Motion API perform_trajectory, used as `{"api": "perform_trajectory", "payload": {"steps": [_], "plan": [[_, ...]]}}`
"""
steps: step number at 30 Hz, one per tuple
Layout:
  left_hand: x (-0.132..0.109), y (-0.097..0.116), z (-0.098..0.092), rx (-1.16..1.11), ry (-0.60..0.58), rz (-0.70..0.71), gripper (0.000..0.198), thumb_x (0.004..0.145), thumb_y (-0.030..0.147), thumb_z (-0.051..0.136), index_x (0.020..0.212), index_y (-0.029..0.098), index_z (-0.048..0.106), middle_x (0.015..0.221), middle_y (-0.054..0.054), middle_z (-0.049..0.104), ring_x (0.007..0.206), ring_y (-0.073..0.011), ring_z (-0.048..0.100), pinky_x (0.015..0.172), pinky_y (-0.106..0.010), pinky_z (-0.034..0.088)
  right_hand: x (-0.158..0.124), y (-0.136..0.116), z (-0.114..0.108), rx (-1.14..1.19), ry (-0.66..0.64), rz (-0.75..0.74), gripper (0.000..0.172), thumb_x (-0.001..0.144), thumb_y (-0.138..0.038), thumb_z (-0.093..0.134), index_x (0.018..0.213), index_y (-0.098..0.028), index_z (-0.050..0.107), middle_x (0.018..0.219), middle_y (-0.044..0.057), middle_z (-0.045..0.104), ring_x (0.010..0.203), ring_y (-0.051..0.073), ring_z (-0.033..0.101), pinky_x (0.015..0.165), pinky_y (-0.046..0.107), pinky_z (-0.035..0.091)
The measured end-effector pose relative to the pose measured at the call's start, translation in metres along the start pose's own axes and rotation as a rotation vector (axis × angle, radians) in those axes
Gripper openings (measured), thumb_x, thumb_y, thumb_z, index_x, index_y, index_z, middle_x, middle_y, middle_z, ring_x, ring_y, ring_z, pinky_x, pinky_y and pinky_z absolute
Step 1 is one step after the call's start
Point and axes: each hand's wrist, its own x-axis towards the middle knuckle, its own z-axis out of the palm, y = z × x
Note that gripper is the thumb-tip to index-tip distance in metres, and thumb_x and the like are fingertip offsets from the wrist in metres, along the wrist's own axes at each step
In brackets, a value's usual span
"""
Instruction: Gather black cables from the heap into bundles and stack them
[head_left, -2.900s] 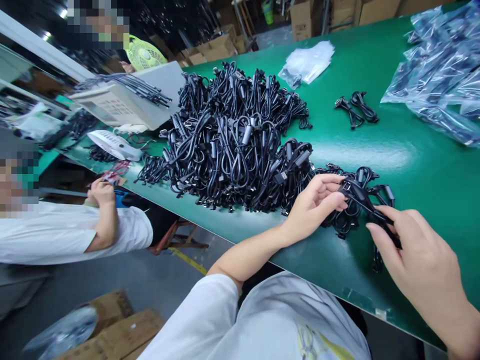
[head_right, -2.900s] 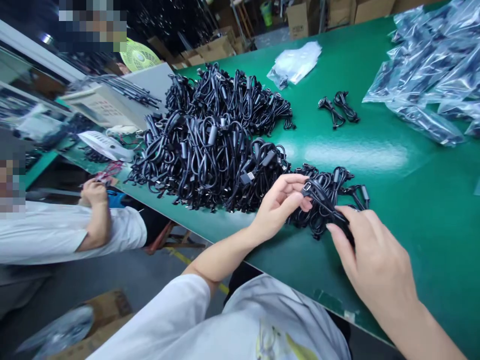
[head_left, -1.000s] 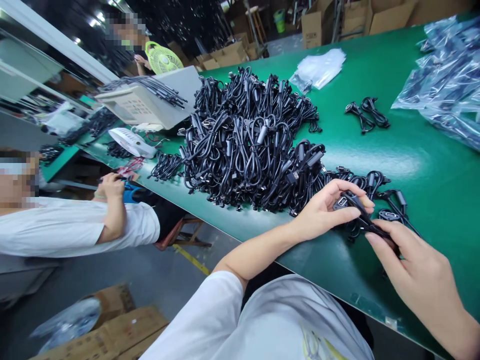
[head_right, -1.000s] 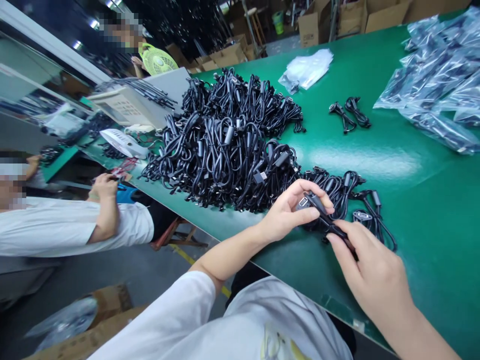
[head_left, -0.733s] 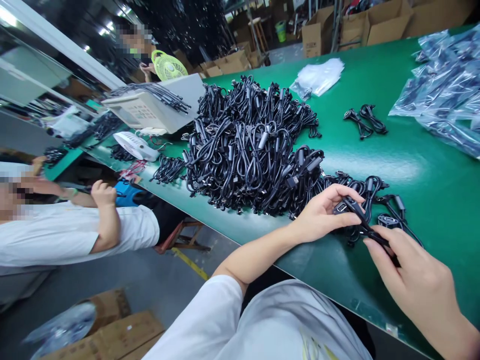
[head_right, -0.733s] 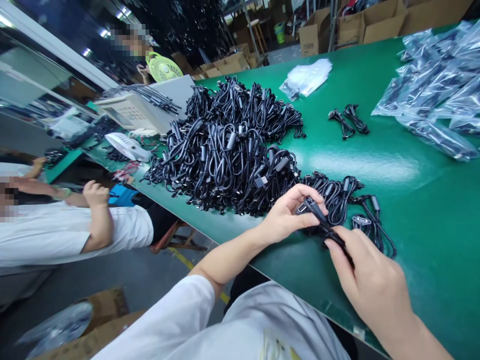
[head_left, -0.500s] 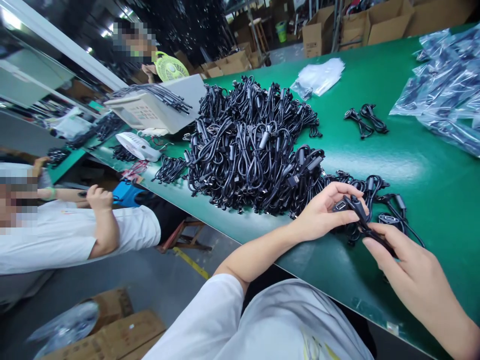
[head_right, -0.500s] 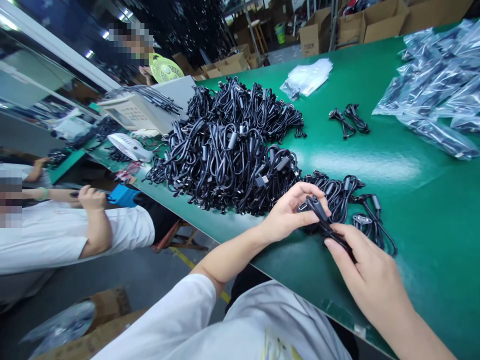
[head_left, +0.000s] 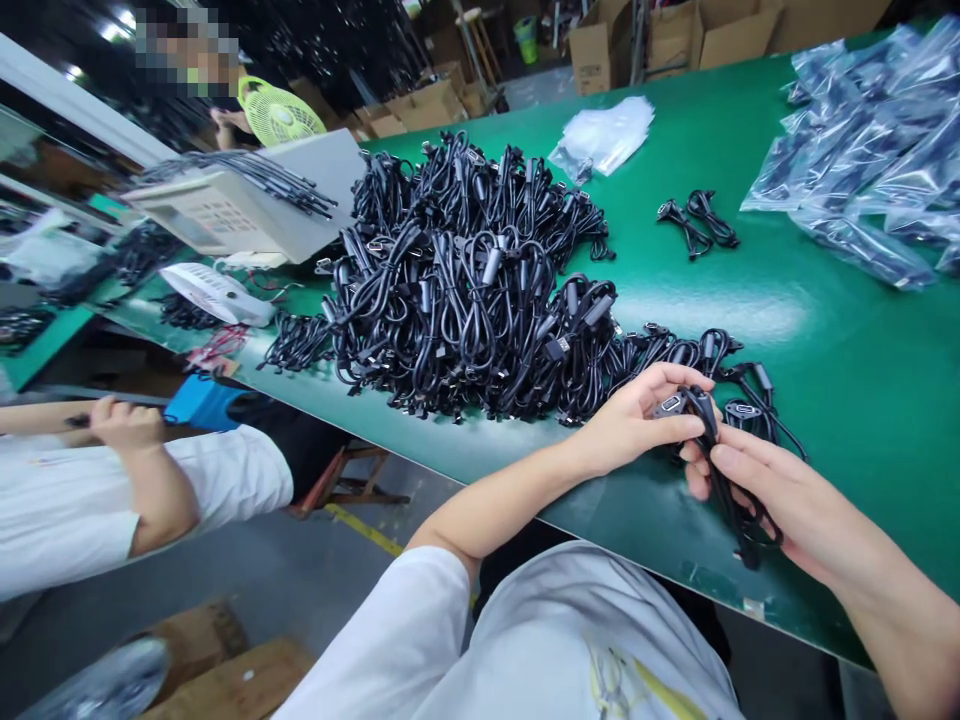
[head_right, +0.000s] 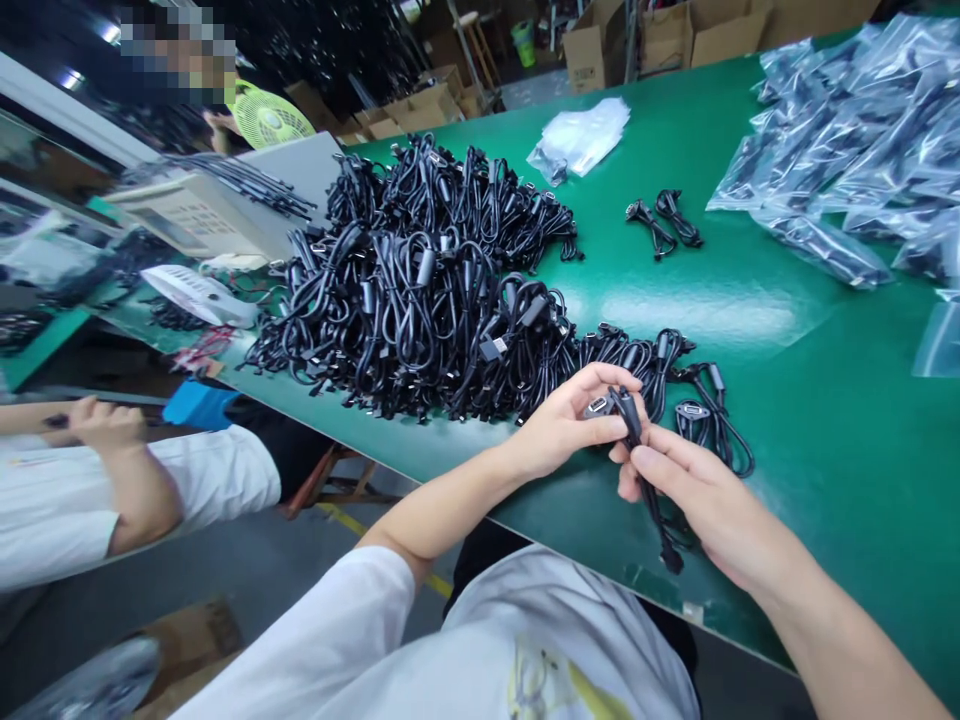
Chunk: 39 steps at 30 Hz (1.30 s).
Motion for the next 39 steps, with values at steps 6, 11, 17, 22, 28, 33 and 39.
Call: {"api": "perform_trajectory", "payload": {"steps": [6, 11, 17, 22, 28, 33, 39], "plan": [[0.0, -0.009, 0.001, 0.135, -0.015, -0.082, 0.064, 0.067, 0.033, 0.085, 0.122, 0.021, 0.053, 0.116, -0.008, 0.058, 0.106, -0.0182, 0.057, 0.095, -0.037, 0.046, 0.004, -0.012, -0.009, 0.358, 0.282, -0.292, 0.024, 0.078, -0.042, 0.075, 0.094, -0.025, 0.067, 0.088, -0.002, 0.059, 0.075, 0.01, 0.057, 0.066, 0.018, 0.05], [-0.005, -0.012, 0.012, 0.172, -0.135, -0.249, 0.044, 0.072, 0.04, 0.08, 0.103, 0.015, 0.058, 0.092, -0.005, 0.065, 0.084, -0.0134, 0.061, 0.085, -0.032, 0.047, 0.002, -0.024, -0.015, 0.469, 0.439, -0.527, 0.017, 0.079, -0.03, 0.075, 0.089, -0.021, 0.066, 0.097, -0.001, 0.053, 0.084, 0.008, 0.057, 0.077, 0.019, 0.053], [-0.007, -0.011, 0.017, 0.231, -0.096, -0.263, 0.043, 0.073, 0.05, 0.076, 0.092, 0.015, 0.061, 0.078, 0.0, 0.064, 0.072, -0.0098, 0.059, 0.072, -0.026, 0.046, 0.001, -0.02, -0.011, 0.428, 0.491, -0.456, 0.023, 0.075, -0.031, 0.08, 0.091, -0.022, 0.066, 0.092, -0.002, 0.054, 0.081, 0.008, 0.057, 0.073, 0.018, 0.051], [-0.003, -0.015, 0.009, -0.046, -0.242, -0.367, 0.05, 0.082, 0.06, 0.064, 0.096, 0.012, 0.064, 0.074, -0.004, 0.066, 0.066, -0.0119, 0.062, 0.067, -0.027, 0.049, 0.002, -0.019, -0.013, 0.424, 0.517, -0.457, 0.021, 0.074, -0.028, 0.08, 0.083, -0.021, 0.062, 0.087, -0.003, 0.053, 0.075, 0.008, 0.054, 0.068, 0.018, 0.048], [-0.004, -0.02, 0.01, -0.126, -0.221, -0.483, 0.039, 0.091, 0.047, 0.046, 0.08, 0.012, 0.059, 0.054, 0.002, 0.052, 0.045, -0.0082, 0.045, 0.048, -0.023, 0.036, 0.005, -0.017, -0.01, 0.397, 0.544, -0.401, 0.028, 0.07, -0.031, 0.083, 0.08, -0.02, 0.06, 0.085, -0.002, 0.053, 0.072, 0.007, 0.051, 0.06, 0.016, 0.045], [-0.003, -0.015, 0.015, -0.051, -0.251, -0.453, 0.029, 0.089, 0.04, 0.042, 0.078, 0.015, 0.052, 0.053, 0.005, 0.041, 0.047, -0.0077, 0.033, 0.05, -0.023, 0.027, 0.007, -0.018, -0.011, 0.41, 0.477, -0.357, 0.028, 0.07, -0.031, 0.081, 0.074, -0.019, 0.056, 0.08, -0.002, 0.047, 0.067, 0.007, 0.048, 0.054, 0.016, 0.043], [-0.002, -0.017, 0.012, 0.073, -0.27, -0.388, 0.025, 0.089, 0.035, 0.039, 0.081, 0.015, 0.053, 0.061, 0.002, 0.045, 0.054, -0.009, 0.036, 0.056, -0.025, 0.029, -0.002, -0.018, -0.007, 0.348, 0.423, -0.51, 0.023, 0.077, -0.027, 0.076, 0.076, -0.02, 0.055, 0.081, -0.002, 0.046, 0.072, 0.009, 0.051, 0.06, 0.02, 0.044]]}}
